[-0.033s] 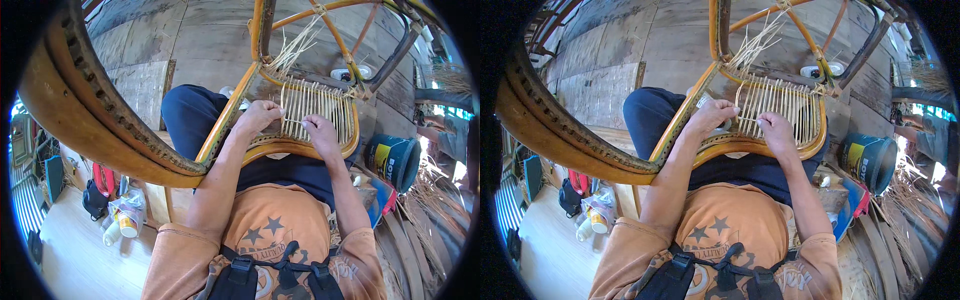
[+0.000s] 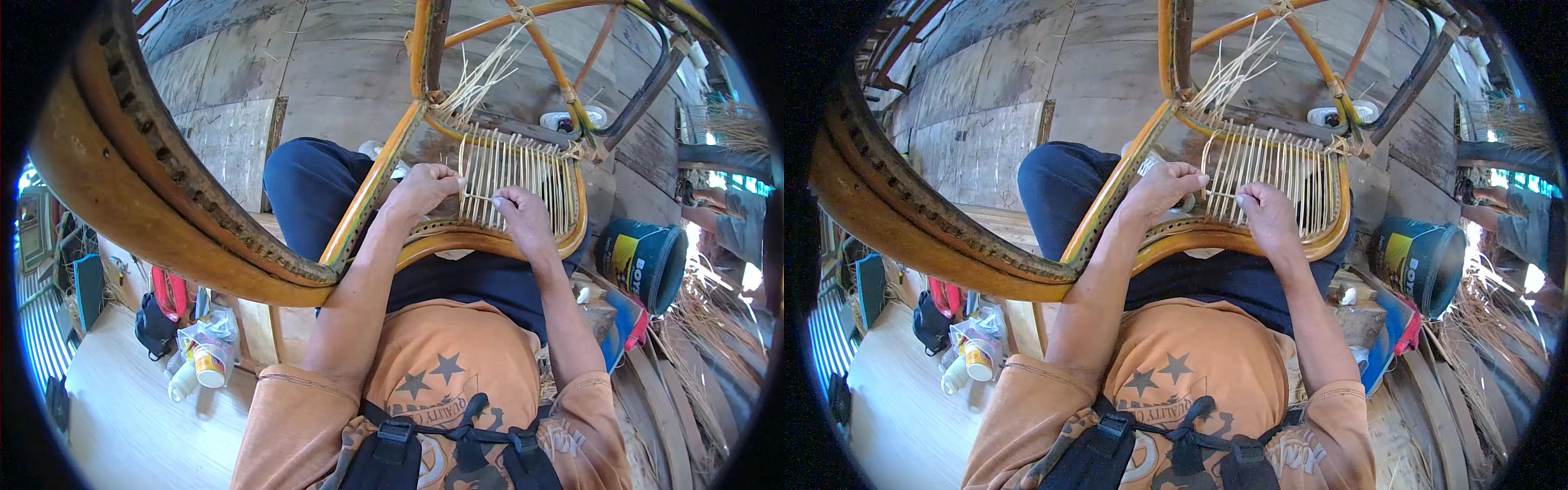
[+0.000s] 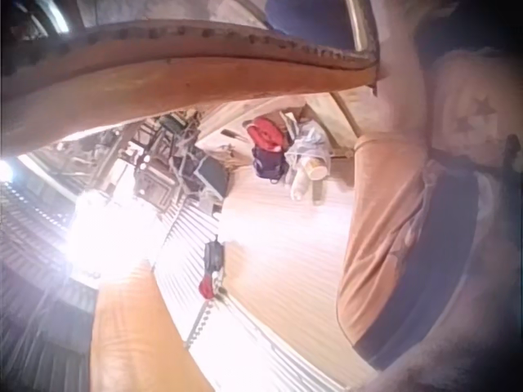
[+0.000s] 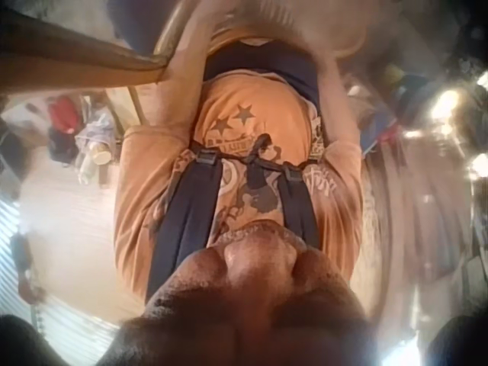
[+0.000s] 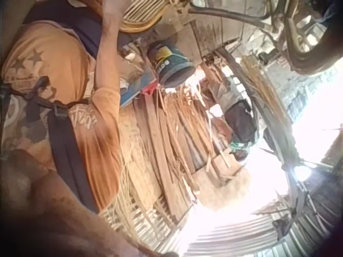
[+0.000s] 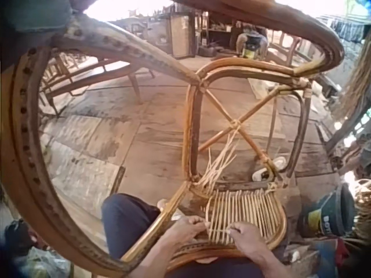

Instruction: Weaving rattan strips into the seat frame of a wooden chair.

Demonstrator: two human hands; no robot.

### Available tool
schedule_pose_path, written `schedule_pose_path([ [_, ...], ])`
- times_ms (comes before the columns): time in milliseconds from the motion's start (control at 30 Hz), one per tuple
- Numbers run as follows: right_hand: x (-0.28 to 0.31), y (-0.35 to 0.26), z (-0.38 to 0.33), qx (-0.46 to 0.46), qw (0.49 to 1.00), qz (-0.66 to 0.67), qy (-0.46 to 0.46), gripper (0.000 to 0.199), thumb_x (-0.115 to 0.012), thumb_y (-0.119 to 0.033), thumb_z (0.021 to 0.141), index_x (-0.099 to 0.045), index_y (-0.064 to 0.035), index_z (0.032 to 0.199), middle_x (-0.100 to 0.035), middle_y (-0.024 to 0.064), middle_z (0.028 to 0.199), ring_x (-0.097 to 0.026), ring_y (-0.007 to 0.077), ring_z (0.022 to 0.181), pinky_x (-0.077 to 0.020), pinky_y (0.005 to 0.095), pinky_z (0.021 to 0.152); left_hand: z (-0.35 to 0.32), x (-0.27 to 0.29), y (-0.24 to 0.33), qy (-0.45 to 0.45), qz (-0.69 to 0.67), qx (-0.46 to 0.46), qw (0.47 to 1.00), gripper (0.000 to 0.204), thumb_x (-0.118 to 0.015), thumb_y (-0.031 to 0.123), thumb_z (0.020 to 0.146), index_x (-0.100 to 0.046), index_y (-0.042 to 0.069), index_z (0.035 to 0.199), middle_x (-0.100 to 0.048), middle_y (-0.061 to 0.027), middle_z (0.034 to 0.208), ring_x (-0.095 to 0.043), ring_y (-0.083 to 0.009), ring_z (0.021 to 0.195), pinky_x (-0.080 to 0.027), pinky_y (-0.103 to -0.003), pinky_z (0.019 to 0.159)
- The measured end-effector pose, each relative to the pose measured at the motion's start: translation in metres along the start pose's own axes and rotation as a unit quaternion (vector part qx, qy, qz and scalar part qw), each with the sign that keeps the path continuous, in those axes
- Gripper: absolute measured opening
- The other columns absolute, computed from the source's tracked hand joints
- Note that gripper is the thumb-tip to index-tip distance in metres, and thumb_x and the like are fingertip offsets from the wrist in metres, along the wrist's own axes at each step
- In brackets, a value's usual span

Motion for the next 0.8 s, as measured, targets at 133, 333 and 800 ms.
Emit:
schedule_pose_path([
  [133,-0.001,0.000,-0.001,-0.001,1.000,-0.005,0.009,0.015,-0.058,-0.014,0.081,-0.062,-0.0003,0.085,-0.060,0.0122,0.075,-0.058,0.0197,0.068,-0.0447,0.0298,0.065,0.003,0.003,-0.001,0.014,0.047,-0.014,0.999,0.023,-0.064,0.019,0.078,-0.064,-0.003,0.085,-0.059,-0.0022,0.071,-0.049,-0.0079,0.064,-0.041,-0.024,0.058],
  [333,-0.003,0.012,-0.001,-0.006,1.000,0.025,0.005,0.015,-0.058,-0.014,0.081,-0.062,-0.0004,0.085,-0.060,0.0116,0.075,-0.058,0.0195,0.069,-0.0445,0.0295,0.065,-0.004,-0.003,0.003,-0.003,0.036,0.008,0.999,0.022,-0.062,0.022,0.080,-0.062,0.001,0.086,-0.053,0.0009,0.069,-0.044,-0.0077,0.061,-0.036,-0.022,0.055],
  [800,-0.005,0.010,-0.001,0.006,0.998,0.067,-0.001,0.012,-0.058,-0.011,0.080,-0.061,0.0003,0.085,-0.059,0.0090,0.074,-0.055,0.0156,0.070,-0.0433,0.0281,0.065,-0.004,0.001,0.004,0.007,0.043,0.011,0.999,0.022,-0.063,0.024,0.080,-0.062,0.002,0.086,-0.053,0.0012,0.070,-0.044,-0.0081,0.063,-0.036,-0.023,0.057],
])
Point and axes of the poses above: each hand's wrist, its own z-axis towards the middle knuckle, its own x-axis out of the back of the hand, y = z × x, the point moved 8 cm from there along z, towards the middle knuckle
